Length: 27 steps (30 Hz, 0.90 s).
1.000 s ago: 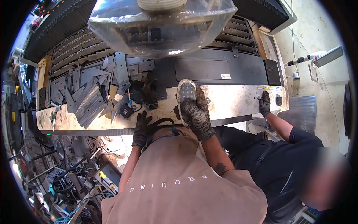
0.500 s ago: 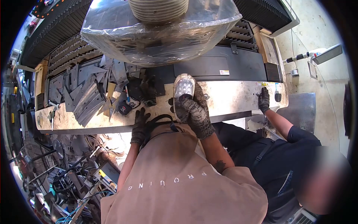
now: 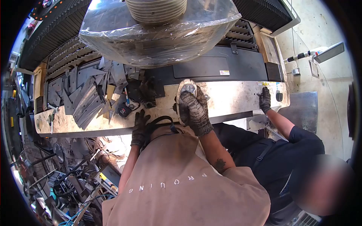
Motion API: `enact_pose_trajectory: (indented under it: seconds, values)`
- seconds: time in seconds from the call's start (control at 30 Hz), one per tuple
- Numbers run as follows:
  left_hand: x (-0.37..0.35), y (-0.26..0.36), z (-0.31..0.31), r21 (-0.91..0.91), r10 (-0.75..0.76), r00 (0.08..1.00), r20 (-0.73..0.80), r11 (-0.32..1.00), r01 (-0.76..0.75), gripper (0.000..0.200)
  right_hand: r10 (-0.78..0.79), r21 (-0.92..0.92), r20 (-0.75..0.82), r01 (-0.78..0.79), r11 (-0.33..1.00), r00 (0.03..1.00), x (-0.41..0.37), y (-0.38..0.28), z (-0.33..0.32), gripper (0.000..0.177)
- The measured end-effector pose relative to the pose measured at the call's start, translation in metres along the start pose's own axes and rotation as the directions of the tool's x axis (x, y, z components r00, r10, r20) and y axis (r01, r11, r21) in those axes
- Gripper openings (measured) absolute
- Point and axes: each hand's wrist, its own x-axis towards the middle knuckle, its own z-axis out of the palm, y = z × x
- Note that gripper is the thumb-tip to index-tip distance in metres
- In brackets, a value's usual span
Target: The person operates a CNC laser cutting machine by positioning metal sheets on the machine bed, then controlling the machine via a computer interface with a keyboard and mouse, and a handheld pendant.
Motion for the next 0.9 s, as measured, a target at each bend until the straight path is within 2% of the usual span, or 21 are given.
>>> enact_pose_trajectory:
  seconds: [0.07, 0.17, 0.2, 0.23, 0.33, 0.37, 0.43, 0.5, 0.57, 0.63, 0.7, 0.83, 0.9]
  values:
    - [0.001, -0.008, 0.008, 0.004, -0.002, 1.0, 0.002, 1.0, 0.002, 0.052, 0.033, 0.047, -0.025, -0.032, 0.998, 0.999, 0.008, 0.012, -0.011, 0.042]
    - [0.0, -0.007, 0.007, -0.015, -0.034, 0.999, 0.022, 0.999, 0.034, 0.053, 0.066, 0.018, 0.012, -0.066, 0.998, 0.998, 0.014, 0.019, -0.029, 0.04]
    - [0.0, -0.004, 0.005, -0.036, -0.059, 0.997, 0.04, 0.998, 0.06, 0.053, 0.118, -0.102, -0.02, -0.12, 0.988, 0.993, 0.015, 0.017, -0.034, 0.041]
    - [-0.001, -0.007, 0.008, -0.037, -0.062, 0.997, 0.038, 0.997, 0.063, 0.053, 0.12, -0.103, -0.018, -0.121, 0.987, 0.993, 0.019, 0.025, -0.044, 0.041]
    - [0.0, -0.012, 0.012, -0.012, -0.067, 0.997, 0.039, 0.998, 0.068, 0.054, 0.27, -0.175, -0.153, -0.295, 0.939, 0.951, 0.031, 0.062, -0.085, 0.041]
    - [0.001, 0.001, 0.002, -0.081, -0.109, 0.994, 0.029, 0.99, 0.111, 0.053, 0.272, -0.176, -0.149, -0.296, 0.939, 0.951, 0.032, 0.074, -0.097, 0.041]
    - [0.0, -0.001, 0.005, -0.152, -0.153, 0.988, 0.022, 0.976, 0.154, 0.052, 0.232, -0.477, -0.209, -0.306, 0.824, 0.95, 0.033, 0.098, -0.122, 0.056]
    - [0.0, -0.027, 0.03, 0.052, -0.016, 1.0, 0.022, 0.999, 0.015, 0.051, 0.227, -0.522, -0.265, -0.338, 0.783, 0.937, 0.03, 0.113, -0.134, 0.063]
    - [0.0, -0.025, 0.027, 0.047, -0.018, 1.0, 0.024, 0.999, 0.016, 0.05, 0.198, -0.712, -0.283, -0.344, 0.612, 0.938, 0.031, 0.122, -0.142, 0.064]
    - [-0.001, -0.025, 0.025, 0.044, -0.016, 0.999, 0.027, 0.999, 0.015, 0.05, 0.247, -0.714, -0.257, -0.356, 0.603, 0.934, 0.024, 0.119, -0.146, 0.068]
    - [-0.001, -0.025, 0.027, 0.039, -0.005, 1.0, 0.005, 0.999, 0.005, 0.05, 0.279, -0.531, -0.21, -0.349, 0.772, 0.937, 0.02, 0.111, -0.14, 0.07]
    - [0.003, 0.006, -0.001, -0.083, -0.095, 0.995, -0.015, 0.992, 0.093, 0.051, 0.268, -0.501, -0.204, -0.336, 0.798, 0.941, 0.027, 0.128, -0.161, 0.07]
    - [0.003, 0.008, -0.003, -0.074, -0.101, 0.995, -0.022, 0.992, 0.099, 0.052, 0.172, -0.579, -0.192, -0.253, 0.775, 0.966, 0.028, 0.14, -0.172, 0.065]
